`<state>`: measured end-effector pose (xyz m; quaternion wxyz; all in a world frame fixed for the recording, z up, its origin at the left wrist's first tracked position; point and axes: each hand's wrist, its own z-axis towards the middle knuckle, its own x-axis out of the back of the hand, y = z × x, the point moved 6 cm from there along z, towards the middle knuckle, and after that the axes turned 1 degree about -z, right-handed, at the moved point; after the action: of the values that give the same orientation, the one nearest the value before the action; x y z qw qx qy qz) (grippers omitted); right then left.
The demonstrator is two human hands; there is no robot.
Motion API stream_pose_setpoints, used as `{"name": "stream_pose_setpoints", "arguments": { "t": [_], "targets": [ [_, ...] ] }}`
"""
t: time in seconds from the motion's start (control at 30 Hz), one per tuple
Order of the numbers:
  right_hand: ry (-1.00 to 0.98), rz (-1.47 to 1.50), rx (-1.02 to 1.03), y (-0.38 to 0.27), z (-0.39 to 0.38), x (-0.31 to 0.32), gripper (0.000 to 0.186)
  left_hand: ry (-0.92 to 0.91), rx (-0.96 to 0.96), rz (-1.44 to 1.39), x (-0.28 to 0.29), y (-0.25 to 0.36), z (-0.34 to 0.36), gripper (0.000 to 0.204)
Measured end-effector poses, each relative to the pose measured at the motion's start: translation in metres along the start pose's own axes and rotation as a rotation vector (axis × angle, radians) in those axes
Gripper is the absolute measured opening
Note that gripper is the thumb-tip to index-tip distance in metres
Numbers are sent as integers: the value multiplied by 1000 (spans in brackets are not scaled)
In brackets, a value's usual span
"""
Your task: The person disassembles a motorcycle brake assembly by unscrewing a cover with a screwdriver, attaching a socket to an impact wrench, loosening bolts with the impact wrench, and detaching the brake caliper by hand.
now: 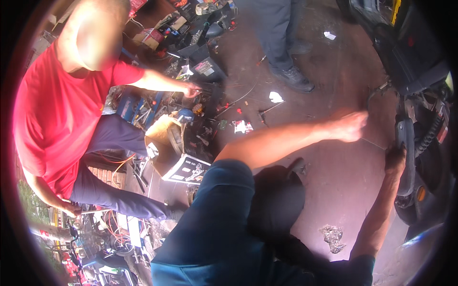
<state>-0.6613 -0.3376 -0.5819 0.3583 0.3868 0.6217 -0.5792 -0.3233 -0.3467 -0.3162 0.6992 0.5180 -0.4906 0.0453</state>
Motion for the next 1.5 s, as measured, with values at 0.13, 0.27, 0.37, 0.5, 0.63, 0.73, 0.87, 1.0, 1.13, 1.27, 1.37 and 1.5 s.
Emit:
{"name": "stream_pose_setpoints", "arguments": {
  "t": [0.13, 0.27, 0.37, 0.5, 0.63, 0.73, 0.87, 1.0, 1.13, 1.27, 1.37, 1.5],
  "targets": [
    [-94, -39, -26, 15, 22, -5, 32, 118, -151, -114, -2, 27, 44, 24],
    [413, -151, 102, 17, -7, -72, 33, 228, -166, -106, 0, 64, 47, 21],
    [428, -200, 168, 7, -14, -80, 32, 263, -153, -192, 15, 95, 35, 19],
    [368, -136, 191, 18, -16, -113, 34, 355, -42, -142, 49, 115, 20, 21],
    [454, -134, 267, 2, -3, -50, 38, 517, -92, -229, 56, 118, 36, 19],
    [458, -100, 202, 16, 0, -49, 38, 535, -123, -249, 69, 121, 45, 20],
    [528, -98, 180, 25, -8, -77, 36, 599, -173, -243, 84, 133, 60, 21],
    [339, -134, 132, 13, 5, -52, 29, 716, -169, -229, 91, 155, 81, 24],
    [547, -321, 208, 12, -31, -104, 21, 673, -124, -267, 84, 176, 98, 24],
    [558, -726, 422, 21, -40, -108, 20, 582, -55, -194, 111, 156, 82, 31],
    [729, -331, 188, 53, -34, -142, 24, 713, -136, -314, 128, 141, 70, 26],
    [715, -354, 189, 31, -51, -149, 44, 535, -306, -706, 107, 180, 82, 23]
  ]
}}
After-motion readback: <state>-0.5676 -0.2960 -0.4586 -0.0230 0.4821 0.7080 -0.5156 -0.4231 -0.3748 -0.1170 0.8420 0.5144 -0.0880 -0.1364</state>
